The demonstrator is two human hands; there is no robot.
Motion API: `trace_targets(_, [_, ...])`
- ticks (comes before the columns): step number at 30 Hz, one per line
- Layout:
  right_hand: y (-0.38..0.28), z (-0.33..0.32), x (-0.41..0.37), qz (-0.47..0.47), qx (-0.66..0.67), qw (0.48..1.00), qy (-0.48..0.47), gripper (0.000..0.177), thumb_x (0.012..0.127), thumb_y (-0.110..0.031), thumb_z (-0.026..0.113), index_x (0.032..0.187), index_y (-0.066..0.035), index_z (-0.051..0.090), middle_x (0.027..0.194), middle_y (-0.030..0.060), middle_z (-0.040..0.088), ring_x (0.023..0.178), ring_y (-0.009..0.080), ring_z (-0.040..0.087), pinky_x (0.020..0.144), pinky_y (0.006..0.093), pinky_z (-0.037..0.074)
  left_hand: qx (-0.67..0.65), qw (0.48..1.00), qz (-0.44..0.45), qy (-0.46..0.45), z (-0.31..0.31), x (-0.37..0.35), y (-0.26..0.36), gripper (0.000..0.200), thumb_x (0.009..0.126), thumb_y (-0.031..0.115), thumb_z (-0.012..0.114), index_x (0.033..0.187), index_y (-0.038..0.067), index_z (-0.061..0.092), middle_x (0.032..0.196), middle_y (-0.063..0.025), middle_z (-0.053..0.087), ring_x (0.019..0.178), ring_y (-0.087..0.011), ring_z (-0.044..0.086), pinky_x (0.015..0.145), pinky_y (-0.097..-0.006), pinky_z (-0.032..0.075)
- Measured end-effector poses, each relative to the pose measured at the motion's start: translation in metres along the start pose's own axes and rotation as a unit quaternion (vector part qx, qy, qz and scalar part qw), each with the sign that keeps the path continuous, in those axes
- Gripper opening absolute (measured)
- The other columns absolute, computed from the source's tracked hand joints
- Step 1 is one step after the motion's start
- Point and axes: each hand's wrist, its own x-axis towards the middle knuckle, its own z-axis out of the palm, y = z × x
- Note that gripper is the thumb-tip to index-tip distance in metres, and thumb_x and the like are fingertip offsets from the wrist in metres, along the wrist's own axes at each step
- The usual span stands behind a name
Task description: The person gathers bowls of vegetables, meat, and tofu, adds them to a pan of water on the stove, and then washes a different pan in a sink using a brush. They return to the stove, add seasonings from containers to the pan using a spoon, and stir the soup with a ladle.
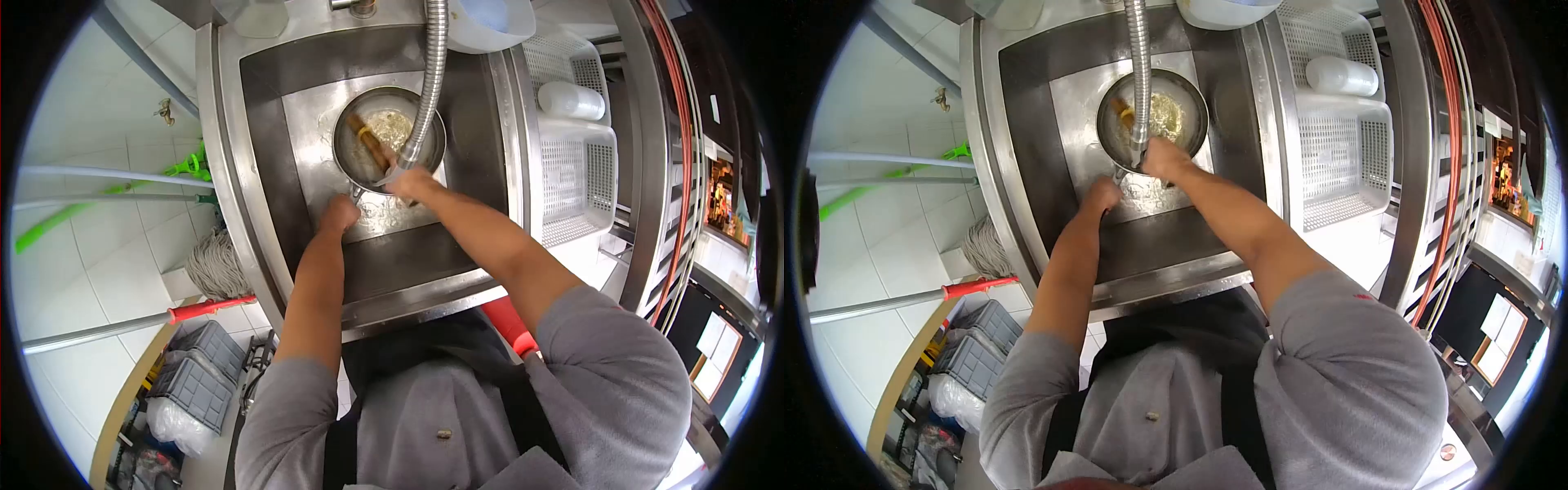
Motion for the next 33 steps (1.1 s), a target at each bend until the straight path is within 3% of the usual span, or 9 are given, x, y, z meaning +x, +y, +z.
trace_targets(5, [0.011, 0.013, -0.058, -0.041, -0.166, 0.981, -0.087, 0.067, 0.075, -0.011, 0.063, 0.137, 0.002, 0.042, 0.109, 0.0258, 0.066, 0.1, 0.0373, 0.066, 0.085, 0.0483, 0.052, 0.028, 0.999, 0.017, 0.013, 0.015, 0.003, -0.012, 0.024, 0.077, 0.009, 0.057, 0.09, -0.006, 0.07, 0.098, -0.0261, 0.068, 0.098, -0.0377, 0.066, 0.084, -0.0443, 0.052])
trace_targets(9, [-0.009, 0.004, 0.004, 0.075, 0.062, 0.993, 0.071, 0.079, 0.077, -0.01, 0.06, 0.148, 0.001, 0.026, 0.111, 0.0263, 0.064, 0.106, 0.0371, 0.064, 0.092, 0.0467, 0.05, -0.063, 0.997, -0.016, 0.045, 0.021, -0.003, -0.011, 0.028, 0.077, 0.01, 0.056, 0.097, -0.006, 0.069, 0.108, -0.0282, 0.065, 0.108, -0.0388, 0.062, 0.091, -0.0436, 0.049])
trace_targets(12, [0.001, 0.049, -0.019, -0.017, -0.122, 0.991, 0.047, 0.071, 0.082, -0.011, 0.054, 0.147, -0.003, 0.028, 0.117, 0.0245, 0.062, 0.109, 0.0336, 0.063, 0.09, 0.0438, 0.051, -0.061, 0.998, -0.009, 0.019, 0.014, -0.028, -0.009, 0.031, 0.078, 0.01, 0.055, 0.101, -0.006, 0.068, 0.113, -0.0291, 0.063, 0.112, -0.0398, 0.059, 0.095, -0.0433, 0.048])
trace_targets(13, [0.001, 0.041, -0.041, 0.021, -0.109, 0.993, -0.027, 0.065, 0.082, -0.011, 0.053, 0.143, -0.001, 0.031, 0.117, 0.0249, 0.062, 0.11, 0.0344, 0.063, 0.093, 0.0449, 0.049, -0.045, 0.999, 0.014, 0.009, 0.005, -0.028, -0.002, 0.032, 0.079, 0.01, 0.054, 0.104, -0.006, 0.067, 0.116, -0.0294, 0.062, 0.114, -0.0404, 0.058, 0.097, -0.0433, 0.047])
trace_targets(16, [0.032, 0.001, -0.02, 0.111, -0.056, 0.992, 0.034, 0.077, 0.083, -0.008, 0.052, 0.15, 0.004, 0.016, 0.112, 0.0283, 0.064, 0.104, 0.0353, 0.065, 0.09, 0.045, 0.051, -0.067, 0.998, -0.004, 0.02, 0.007, -0.028, -0.003, 0.031, 0.08, 0.011, 0.054, 0.103, -0.006, 0.067, 0.116, -0.029, 0.062, 0.113, -0.0408, 0.058, 0.097, -0.0443, 0.047])
trace_targets(21, [0.009, 0.042, -0.05, 0.063, -0.117, 0.989, -0.058, 0.075, 0.082, -0.014, 0.055, 0.149, -0.002, 0.024, 0.112, 0.0264, 0.065, 0.104, 0.0371, 0.065, 0.089, 0.0475, 0.053, -0.051, 0.998, -0.015, 0.027, 0.022, 0.0, -0.014, 0.031, 0.08, 0.011, 0.055, 0.104, -0.005, 0.066, 0.115, -0.0281, 0.063, 0.113, -0.0405, 0.059, 0.095, -0.0451, 0.047])
trace_targets(25, [0.037, 0.009, -0.005, 0.114, -0.022, 0.987, 0.109, 0.054, 0.082, -0.013, 0.055, 0.131, 0.002, 0.04, 0.112, 0.0279, 0.064, 0.104, 0.0385, 0.065, 0.089, 0.0494, 0.052, -0.091, 0.995, -0.019, 0.045, 0.02, -0.014, -0.01, 0.035, 0.08, 0.013, 0.057, 0.109, -0.004, 0.065, 0.116, -0.0272, 0.063, 0.114, -0.0398, 0.059, 0.095, -0.0452, 0.048])
trace_targets(29, [-0.002, 0.031, -0.049, 0.042, -0.115, 0.991, -0.056, 0.076, 0.083, -0.012, 0.051, 0.149, 0.005, 0.02, 0.116, 0.0282, 0.063, 0.105, 0.0374, 0.065, 0.092, 0.0453, 0.051, -0.069, 0.997, -0.018, 0.031, 0.018, -0.014, -0.008, 0.036, 0.079, 0.014, 0.057, 0.11, -0.003, 0.065, 0.116, -0.0268, 0.063, 0.114, -0.0398, 0.059, 0.095, -0.0453, 0.047])
trace_targets(33, [0.027, -0.004, 0.001, 0.112, -0.048, 0.992, 0.011, 0.078, 0.08, -0.011, 0.054, 0.148, 0.008, 0.018, 0.123, 0.0244, 0.061, 0.106, 0.0342, 0.066, 0.085, 0.0438, 0.054, -0.067, 0.997, -0.013, 0.031, 0.02, -0.007, -0.01, 0.035, 0.078, 0.012, 0.056, 0.108, -0.003, 0.065, 0.116, -0.0271, 0.063, 0.113, -0.0398, 0.059, 0.094, -0.0445, 0.048])
